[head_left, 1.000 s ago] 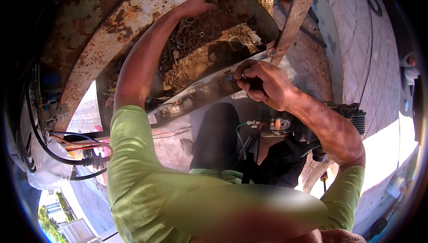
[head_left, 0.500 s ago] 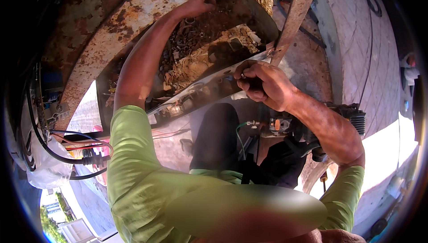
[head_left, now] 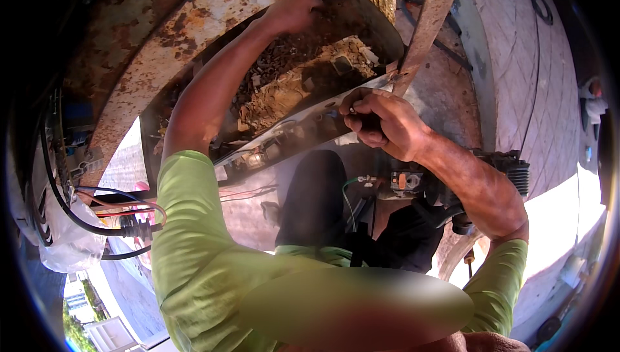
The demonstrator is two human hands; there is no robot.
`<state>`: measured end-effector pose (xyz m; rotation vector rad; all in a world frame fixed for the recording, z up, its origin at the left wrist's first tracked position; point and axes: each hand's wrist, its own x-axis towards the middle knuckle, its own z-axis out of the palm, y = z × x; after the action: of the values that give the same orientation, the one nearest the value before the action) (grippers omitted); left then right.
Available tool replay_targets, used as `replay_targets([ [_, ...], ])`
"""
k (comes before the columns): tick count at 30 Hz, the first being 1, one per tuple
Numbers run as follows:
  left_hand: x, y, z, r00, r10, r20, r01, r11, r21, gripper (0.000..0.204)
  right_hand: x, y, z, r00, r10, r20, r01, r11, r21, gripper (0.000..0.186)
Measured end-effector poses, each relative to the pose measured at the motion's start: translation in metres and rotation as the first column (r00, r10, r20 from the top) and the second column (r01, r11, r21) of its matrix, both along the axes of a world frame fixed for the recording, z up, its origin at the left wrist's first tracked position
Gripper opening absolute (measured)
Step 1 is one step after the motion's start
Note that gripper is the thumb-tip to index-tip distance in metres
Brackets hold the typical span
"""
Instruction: The person picks out debris and small metal components from a rusted compartment of a machine by hand.
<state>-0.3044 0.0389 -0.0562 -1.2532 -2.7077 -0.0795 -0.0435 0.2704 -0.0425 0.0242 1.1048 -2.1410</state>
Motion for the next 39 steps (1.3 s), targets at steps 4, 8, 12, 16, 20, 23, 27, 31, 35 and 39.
replay_targets([
  [4, 0.002, 0.004, -0.003, 0.975, -0.19, -0.111, 0.2, 0.976, 0.088, 0.033, 0.001, 0.0, 0.001, 1.0, -0.009, 0.001, 0.009, 1.0, 0.007, 0.021],
  [8, 0.002, 0.003, 0.008, 0.982, -0.107, 0.157, 0.053, 0.948, 0.313, 0.03, 0.0, 0.001, -0.001, 1.0, 0.0, -0.014, 0.0, 1.0, -0.003, 0.021],
  [12, 0.002, -0.002, 0.003, 0.984, 0.086, 0.157, -0.128, 0.949, 0.287, 0.021, 0.0, 0.001, 0.001, 1.0, 0.003, -0.013, -0.003, 1.0, 0.0, 0.021],
  [16, -0.006, -0.004, -0.003, 0.996, 0.044, 0.076, -0.055, 0.986, 0.159, 0.027, 0.0, 0.0, 0.002, 1.0, 0.001, -0.023, -0.001, 1.0, 0.006, 0.021],
  [20, -0.017, -0.007, -0.016, 0.998, 0.03, -0.062, -0.026, 0.998, 0.061, 0.029, 0.0, 0.001, -0.001, 0.999, 0.008, -0.041, -0.008, 1.0, -0.012, 0.021],
  [23, -0.02, -0.009, -0.019, 0.994, 0.025, -0.105, -0.022, 0.999, 0.034, 0.027, 0.0, 0.002, 0.001, 0.999, 0.012, -0.041, -0.012, 1.0, -0.011, 0.02],
  [27, -0.022, -0.007, -0.01, 0.995, -0.082, -0.055, 0.082, 0.997, -0.003, 0.027, 0.001, 0.001, 0.003, 0.999, 0.019, -0.048, -0.017, 0.999, 0.032, 0.02],
  [31, -0.003, 0.007, 0.007, 0.994, -0.009, 0.108, 0.0, 0.996, 0.084, 0.027, 0.0, 0.003, 0.0, 0.998, 0.019, -0.053, -0.016, 0.998, 0.059, 0.02],
  [35, -0.01, -0.001, 0.001, 0.999, 0.039, -0.007, -0.038, 0.989, 0.14, 0.027, 0.001, -0.002, -0.001, 0.997, 0.022, -0.071, -0.018, 0.998, 0.06, 0.019],
  [39, -0.014, 0.015, 0.007, 0.998, 0.063, -0.004, -0.063, 0.998, 0.029, 0.028, 0.001, -0.001, 0.003, 0.998, 0.001, -0.063, 0.004, 0.997, 0.075, 0.019],
])
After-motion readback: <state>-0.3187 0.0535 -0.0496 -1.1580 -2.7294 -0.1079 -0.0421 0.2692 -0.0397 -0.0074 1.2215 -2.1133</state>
